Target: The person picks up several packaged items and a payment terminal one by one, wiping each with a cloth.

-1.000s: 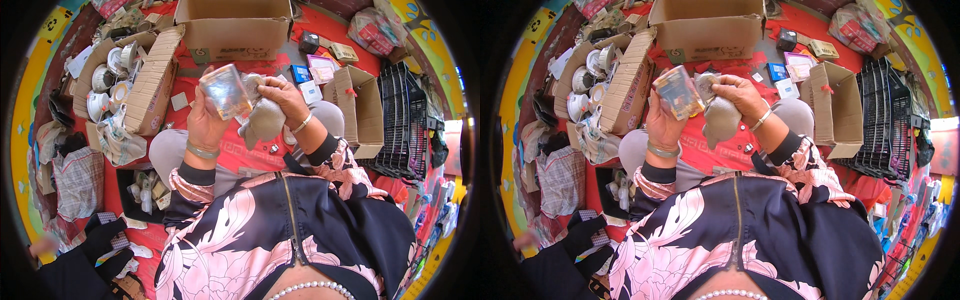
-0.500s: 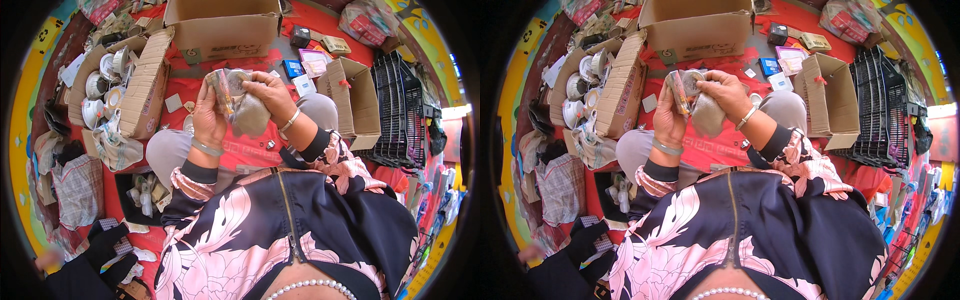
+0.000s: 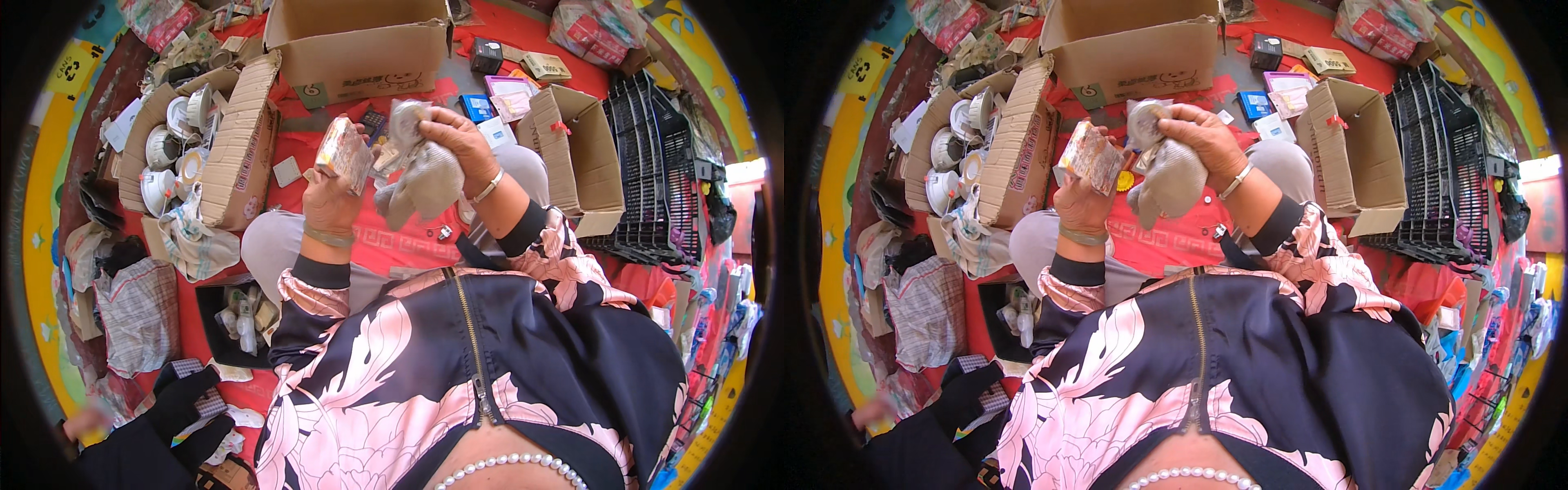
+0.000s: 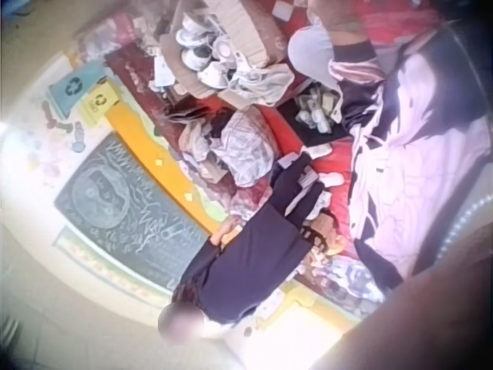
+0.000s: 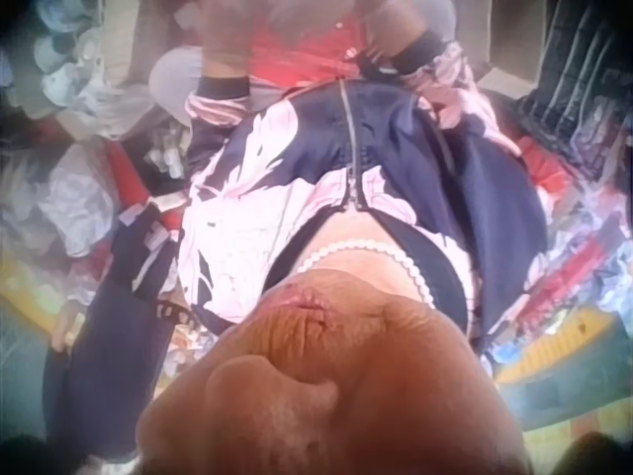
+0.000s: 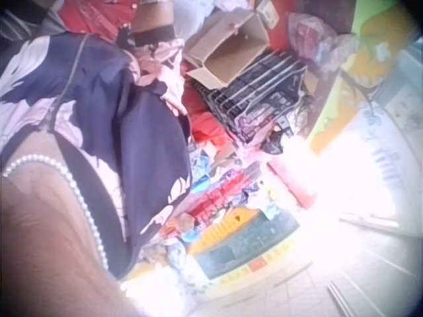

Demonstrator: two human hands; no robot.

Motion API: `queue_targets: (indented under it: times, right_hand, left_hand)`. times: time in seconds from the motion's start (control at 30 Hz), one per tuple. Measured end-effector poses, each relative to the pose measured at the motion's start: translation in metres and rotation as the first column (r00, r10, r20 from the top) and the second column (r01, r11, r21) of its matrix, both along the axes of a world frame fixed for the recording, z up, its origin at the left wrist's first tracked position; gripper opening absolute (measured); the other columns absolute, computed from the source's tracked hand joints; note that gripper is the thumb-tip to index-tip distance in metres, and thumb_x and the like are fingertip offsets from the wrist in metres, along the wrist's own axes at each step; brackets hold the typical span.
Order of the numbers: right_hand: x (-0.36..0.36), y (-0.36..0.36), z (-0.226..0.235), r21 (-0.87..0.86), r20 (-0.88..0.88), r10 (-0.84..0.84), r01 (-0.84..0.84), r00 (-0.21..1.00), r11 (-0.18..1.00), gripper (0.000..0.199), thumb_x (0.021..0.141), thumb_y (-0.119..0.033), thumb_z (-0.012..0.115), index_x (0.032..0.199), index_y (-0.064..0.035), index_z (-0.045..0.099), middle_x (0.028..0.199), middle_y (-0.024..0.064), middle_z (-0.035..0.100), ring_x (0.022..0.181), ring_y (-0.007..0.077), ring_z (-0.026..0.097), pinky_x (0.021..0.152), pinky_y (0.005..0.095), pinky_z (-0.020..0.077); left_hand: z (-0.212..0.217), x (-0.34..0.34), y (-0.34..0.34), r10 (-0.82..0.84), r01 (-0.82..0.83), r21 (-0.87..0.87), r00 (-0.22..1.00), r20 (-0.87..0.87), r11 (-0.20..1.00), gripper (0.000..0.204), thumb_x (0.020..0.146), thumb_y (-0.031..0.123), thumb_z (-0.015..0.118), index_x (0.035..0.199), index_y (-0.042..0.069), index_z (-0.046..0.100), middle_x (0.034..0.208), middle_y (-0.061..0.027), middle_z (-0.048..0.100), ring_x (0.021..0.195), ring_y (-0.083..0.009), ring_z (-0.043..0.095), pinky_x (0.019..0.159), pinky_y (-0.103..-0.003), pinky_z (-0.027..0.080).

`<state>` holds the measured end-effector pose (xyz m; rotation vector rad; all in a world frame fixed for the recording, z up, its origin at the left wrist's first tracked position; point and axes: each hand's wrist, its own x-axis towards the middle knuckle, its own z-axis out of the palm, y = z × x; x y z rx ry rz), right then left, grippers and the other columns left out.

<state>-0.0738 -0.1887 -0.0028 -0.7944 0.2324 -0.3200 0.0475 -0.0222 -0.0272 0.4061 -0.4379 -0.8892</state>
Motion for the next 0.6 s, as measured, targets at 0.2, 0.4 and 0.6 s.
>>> queue_targets:
  times: [0.2,0.4,0.6]
  right_hand:
    - [-0.01,-0.012,-0.008,0.079,-0.003,-0.033,0.033,0.999,0.996,0.021,0.083,-0.008,0.062,0.103,-0.0017,0.06,0.09,0.0073,0.065,0.079,0.0167,0.065,0.071,0.0293,0.0533]
    - [-0.011,-0.014,-0.015,0.076,-0.023,-0.011,0.013,1.0,0.997,0.022,0.083,-0.007,0.063,0.103,-0.0014,0.061,0.092,0.0076,0.065,0.08,0.0168,0.065,0.072,0.03,0.0535]
    - [-0.011,-0.015,-0.018,0.069,-0.048,0.015,-0.012,0.999,0.998,0.022,0.083,-0.008,0.064,0.103,-0.0004,0.06,0.092,0.0073,0.065,0.079,0.0163,0.064,0.071,0.0294,0.0531]
  left_hand:
    - [-0.006,0.004,0.003,0.073,-0.074,0.002,0.982,0.177,0.997,0.085,0.06,0.003,0.078,0.135,0.004,0.037,0.133,-0.0138,0.043,0.12,-0.0262,0.045,0.105,-0.039,0.034]
    - [-0.003,0.004,-0.002,-0.028,0.023,-0.047,0.993,-0.117,0.999,0.076,0.073,0.012,0.074,0.136,0.006,0.032,0.132,-0.0156,0.044,0.121,-0.0306,0.044,0.104,-0.051,0.034]
    - [-0.008,0.009,-0.006,-0.073,0.054,-0.087,0.972,-0.223,0.995,0.069,0.085,0.044,0.057,0.136,0.005,0.03,0.132,-0.0198,0.041,0.119,-0.0355,0.046,0.101,-0.055,0.036]
